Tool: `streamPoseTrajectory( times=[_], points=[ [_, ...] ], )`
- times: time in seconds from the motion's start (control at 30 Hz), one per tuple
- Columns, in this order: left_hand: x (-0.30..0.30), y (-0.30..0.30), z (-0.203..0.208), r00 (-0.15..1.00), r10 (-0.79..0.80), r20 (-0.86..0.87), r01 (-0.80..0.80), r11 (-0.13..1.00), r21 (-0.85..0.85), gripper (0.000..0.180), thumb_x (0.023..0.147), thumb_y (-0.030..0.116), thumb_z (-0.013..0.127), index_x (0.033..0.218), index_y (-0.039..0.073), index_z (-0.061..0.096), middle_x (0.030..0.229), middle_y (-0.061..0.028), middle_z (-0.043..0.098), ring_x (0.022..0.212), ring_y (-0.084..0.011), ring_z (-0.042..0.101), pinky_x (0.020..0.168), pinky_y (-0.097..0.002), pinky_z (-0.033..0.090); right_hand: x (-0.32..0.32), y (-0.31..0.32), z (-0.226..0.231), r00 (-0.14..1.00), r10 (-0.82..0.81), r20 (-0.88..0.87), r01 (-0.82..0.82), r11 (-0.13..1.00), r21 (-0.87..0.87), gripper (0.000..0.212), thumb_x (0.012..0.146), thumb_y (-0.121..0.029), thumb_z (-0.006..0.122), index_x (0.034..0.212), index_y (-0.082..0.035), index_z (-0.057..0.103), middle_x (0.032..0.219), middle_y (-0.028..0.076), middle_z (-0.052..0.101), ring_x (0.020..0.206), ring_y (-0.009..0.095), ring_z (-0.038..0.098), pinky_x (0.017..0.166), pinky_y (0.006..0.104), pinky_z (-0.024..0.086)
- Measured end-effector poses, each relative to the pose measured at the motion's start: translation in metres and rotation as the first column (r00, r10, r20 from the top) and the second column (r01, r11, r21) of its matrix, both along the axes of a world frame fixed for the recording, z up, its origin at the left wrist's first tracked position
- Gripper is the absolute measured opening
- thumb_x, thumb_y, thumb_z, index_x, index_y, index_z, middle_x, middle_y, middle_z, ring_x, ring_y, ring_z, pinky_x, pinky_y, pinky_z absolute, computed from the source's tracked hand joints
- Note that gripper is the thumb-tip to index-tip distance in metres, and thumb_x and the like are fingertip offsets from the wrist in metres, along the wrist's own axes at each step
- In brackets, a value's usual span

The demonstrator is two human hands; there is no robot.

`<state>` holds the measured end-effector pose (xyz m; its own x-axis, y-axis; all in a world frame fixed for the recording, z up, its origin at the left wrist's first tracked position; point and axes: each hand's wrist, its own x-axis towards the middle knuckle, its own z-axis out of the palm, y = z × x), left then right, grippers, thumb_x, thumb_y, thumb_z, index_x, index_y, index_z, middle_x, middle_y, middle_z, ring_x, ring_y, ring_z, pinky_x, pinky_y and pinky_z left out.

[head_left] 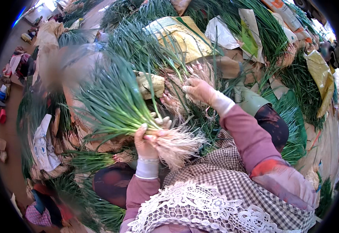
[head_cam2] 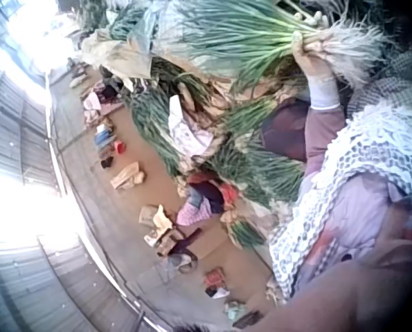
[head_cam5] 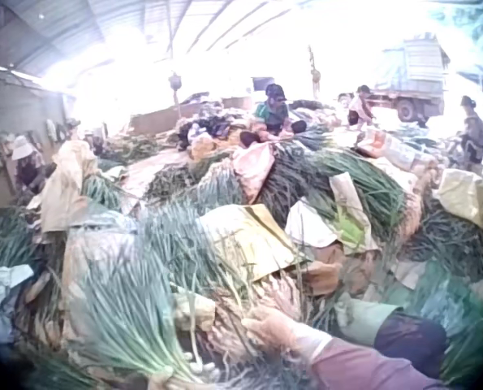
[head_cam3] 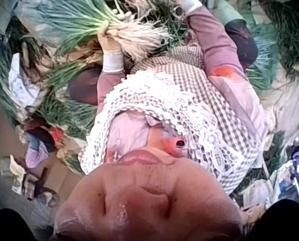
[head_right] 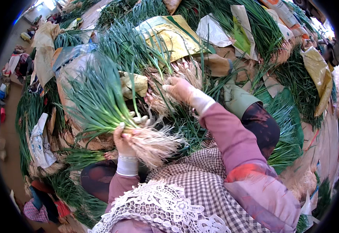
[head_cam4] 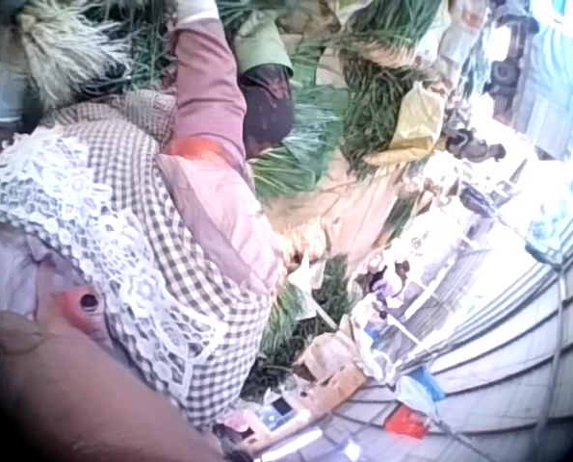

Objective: The person cleans green onions by hand, peeling away the outer layers and removing dirt while sitting on the floor of a large facility.

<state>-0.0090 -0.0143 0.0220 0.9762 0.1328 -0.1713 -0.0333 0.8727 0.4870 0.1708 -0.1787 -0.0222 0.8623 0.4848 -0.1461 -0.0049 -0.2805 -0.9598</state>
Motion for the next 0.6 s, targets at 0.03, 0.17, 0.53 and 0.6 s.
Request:
streamPoseTrajectory(
  times=[0.03,0.17,0.53,0.6],
  points=[
    [-0.001,-0.006,0.003,0.997,0.020,-0.076,-0.017,0.999,0.029,0.044,0.077,0.023,0.045,0.112,-0.004,0.041,0.091,-0.0162,0.056,0.091,-0.0306,0.054,0.088,-0.0437,0.039,-0.011,0.002,0.007,0.995,0.078,0.070,-0.076,0.997,-0.033,0.022,0.080,-0.021,0.055,0.087,-0.001,0.053,0.071,0.010,0.057,0.066,0.017,0.053,0.061,0.0310,0.044],
    [0.001,0.002,-0.025,0.996,-0.075,-0.041,0.075,0.997,-0.003,0.040,0.079,0.023,0.044,0.108,-0.004,0.044,0.067,-0.0185,0.058,0.040,-0.0121,0.047,0.035,-0.0181,0.038,-0.085,0.006,0.014,0.857,0.390,0.338,-0.298,0.909,-0.293,0.022,0.081,-0.025,0.052,0.092,-0.006,0.056,0.079,0.009,0.059,0.071,0.018,0.056,0.064,0.0299,0.045],
    [-0.010,0.000,-0.039,0.998,-0.059,-0.003,0.059,0.997,-0.047,0.036,0.077,0.024,0.047,0.102,-0.002,0.049,0.075,-0.0151,0.057,0.059,-0.0191,0.054,0.057,-0.0289,0.047,-0.075,0.061,-0.028,0.978,-0.022,-0.207,0.069,0.972,0.223,0.029,0.083,-0.028,0.046,0.098,-0.005,0.052,0.084,0.010,0.059,0.077,0.022,0.057,0.068,0.0327,0.045],
    [-0.005,-0.018,0.000,1.000,0.013,0.020,-0.012,0.998,-0.064,0.040,0.076,0.025,0.048,0.107,-0.002,0.045,0.083,-0.0137,0.055,0.077,-0.0256,0.054,0.075,-0.0375,0.044,-0.074,0.062,-0.015,0.955,0.092,0.282,0.053,0.882,-0.468,0.029,0.080,-0.026,0.046,0.102,-0.007,0.053,0.087,0.015,0.058,0.078,0.029,0.057,0.069,0.0370,0.044]
  ],
)
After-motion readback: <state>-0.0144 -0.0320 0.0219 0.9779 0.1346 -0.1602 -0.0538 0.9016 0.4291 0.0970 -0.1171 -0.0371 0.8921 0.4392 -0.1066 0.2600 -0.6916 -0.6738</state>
